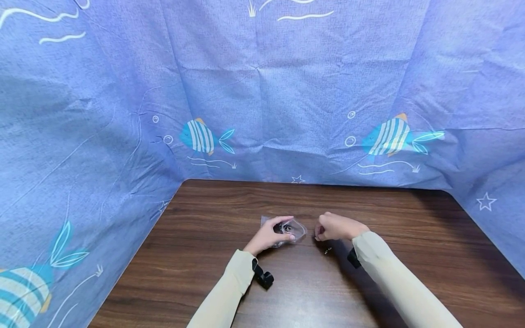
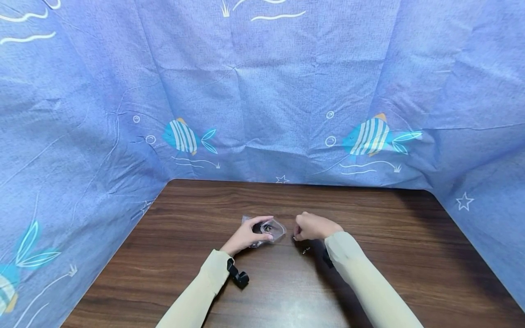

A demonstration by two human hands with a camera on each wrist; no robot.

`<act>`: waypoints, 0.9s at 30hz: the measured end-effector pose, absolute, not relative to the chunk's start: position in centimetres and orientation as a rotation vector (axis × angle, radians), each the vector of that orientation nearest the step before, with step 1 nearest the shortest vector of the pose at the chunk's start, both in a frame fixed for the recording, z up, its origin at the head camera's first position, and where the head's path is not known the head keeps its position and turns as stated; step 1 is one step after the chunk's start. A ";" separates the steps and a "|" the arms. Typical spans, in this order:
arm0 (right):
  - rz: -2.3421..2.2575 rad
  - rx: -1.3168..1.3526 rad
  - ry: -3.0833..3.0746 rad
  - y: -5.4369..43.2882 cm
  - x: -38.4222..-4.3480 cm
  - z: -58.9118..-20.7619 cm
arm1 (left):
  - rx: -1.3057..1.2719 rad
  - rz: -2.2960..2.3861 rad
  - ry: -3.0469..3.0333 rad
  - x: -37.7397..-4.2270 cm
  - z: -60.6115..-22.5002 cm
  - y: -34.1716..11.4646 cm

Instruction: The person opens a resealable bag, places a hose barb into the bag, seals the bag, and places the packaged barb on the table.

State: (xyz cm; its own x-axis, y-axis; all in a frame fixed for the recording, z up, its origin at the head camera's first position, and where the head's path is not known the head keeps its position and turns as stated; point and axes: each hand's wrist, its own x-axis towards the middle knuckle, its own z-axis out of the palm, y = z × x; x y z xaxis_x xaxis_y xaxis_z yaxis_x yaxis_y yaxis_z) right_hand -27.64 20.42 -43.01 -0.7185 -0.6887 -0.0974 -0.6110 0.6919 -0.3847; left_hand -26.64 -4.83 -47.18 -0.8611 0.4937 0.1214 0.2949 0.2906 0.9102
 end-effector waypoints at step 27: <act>-0.465 -1.274 2.768 18.5 -28.5 -42.0 | 0.767 1.603 2.372 -26.6 -47.2 -4.7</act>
